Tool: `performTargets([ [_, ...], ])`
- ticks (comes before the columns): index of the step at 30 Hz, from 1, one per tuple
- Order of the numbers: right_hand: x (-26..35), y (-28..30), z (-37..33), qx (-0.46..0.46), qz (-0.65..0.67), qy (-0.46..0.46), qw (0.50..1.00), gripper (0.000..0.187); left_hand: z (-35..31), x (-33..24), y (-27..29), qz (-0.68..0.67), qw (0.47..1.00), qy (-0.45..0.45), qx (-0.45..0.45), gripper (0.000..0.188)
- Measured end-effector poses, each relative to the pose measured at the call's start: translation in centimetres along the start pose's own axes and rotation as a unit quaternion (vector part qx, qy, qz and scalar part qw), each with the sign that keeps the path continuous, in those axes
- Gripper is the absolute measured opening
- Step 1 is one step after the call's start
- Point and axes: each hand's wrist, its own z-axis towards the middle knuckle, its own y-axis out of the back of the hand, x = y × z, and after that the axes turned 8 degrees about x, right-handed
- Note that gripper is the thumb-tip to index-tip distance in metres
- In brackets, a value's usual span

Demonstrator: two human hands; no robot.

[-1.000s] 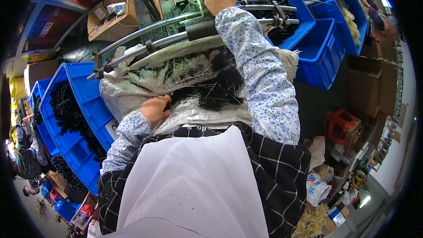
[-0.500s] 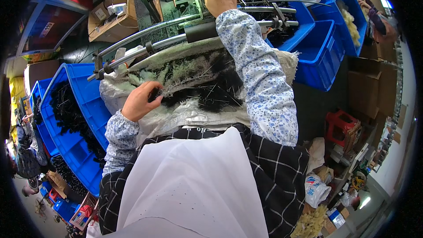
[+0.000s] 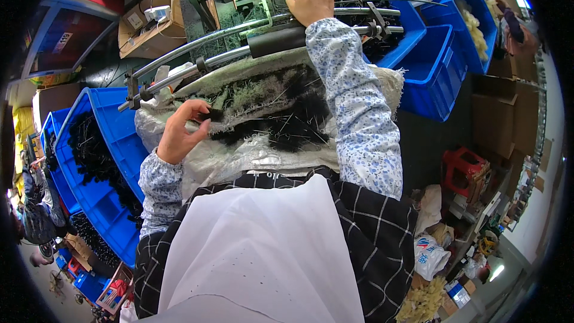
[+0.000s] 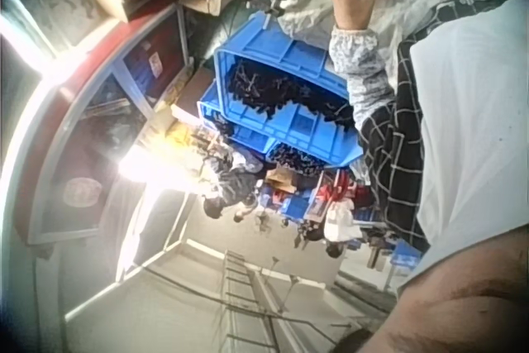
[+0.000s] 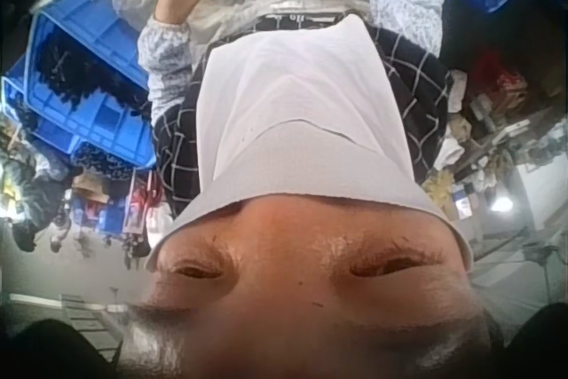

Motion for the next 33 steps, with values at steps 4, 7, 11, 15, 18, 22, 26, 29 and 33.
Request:
performTargets([
  [4,1.5,-0.8,0.2,-0.055,0.048,0.035,0.997,0.026,0.2,0.0,-0.1,0.003,1.000,-0.017,-0.002,0.026],
  [7,4.2,-0.4,0.5,0.009,0.069,0.025,0.997,0.031,0.3,-0.2,0.0,0.002,1.000,-0.022,-0.006,0.026],
  [11,7.8,-0.6,0.6,-0.024,0.050,0.037,0.998,0.027,0.8,-0.2,-0.3,0.005,1.000,-0.030,-0.006,0.025],
  [15,8.0,0.3,0.5,-0.010,0.031,0.032,0.999,0.026,1.1,-0.5,-0.2,0.013,0.998,-0.055,-0.026,0.025],
  [18,4.8,-0.3,0.6,-0.037,0.024,0.033,0.998,0.016,0.7,-0.1,0.6,0.028,0.995,-0.065,-0.066,0.024],
  [22,0.5,-0.7,0.8,-0.015,-0.014,0.048,0.999,0.032,0.3,0.9,1.3,-0.004,0.989,-0.061,-0.136,0.022],
  [26,-2.4,0.1,3.0,0.078,0.022,0.019,0.996,0.026,1.0,0.7,1.6,-0.029,0.989,-0.069,-0.129,0.022],
  [29,-3.9,-0.8,4.3,0.130,0.021,0.053,0.990,0.024,2.0,0.1,1.3,-0.041,0.990,-0.079,-0.108,0.022],
  [33,-5.1,4.3,3.6,0.023,0.019,-0.041,0.999,0.015,2.8,0.1,0.4,-0.060,0.986,-0.097,-0.121,0.022],
])
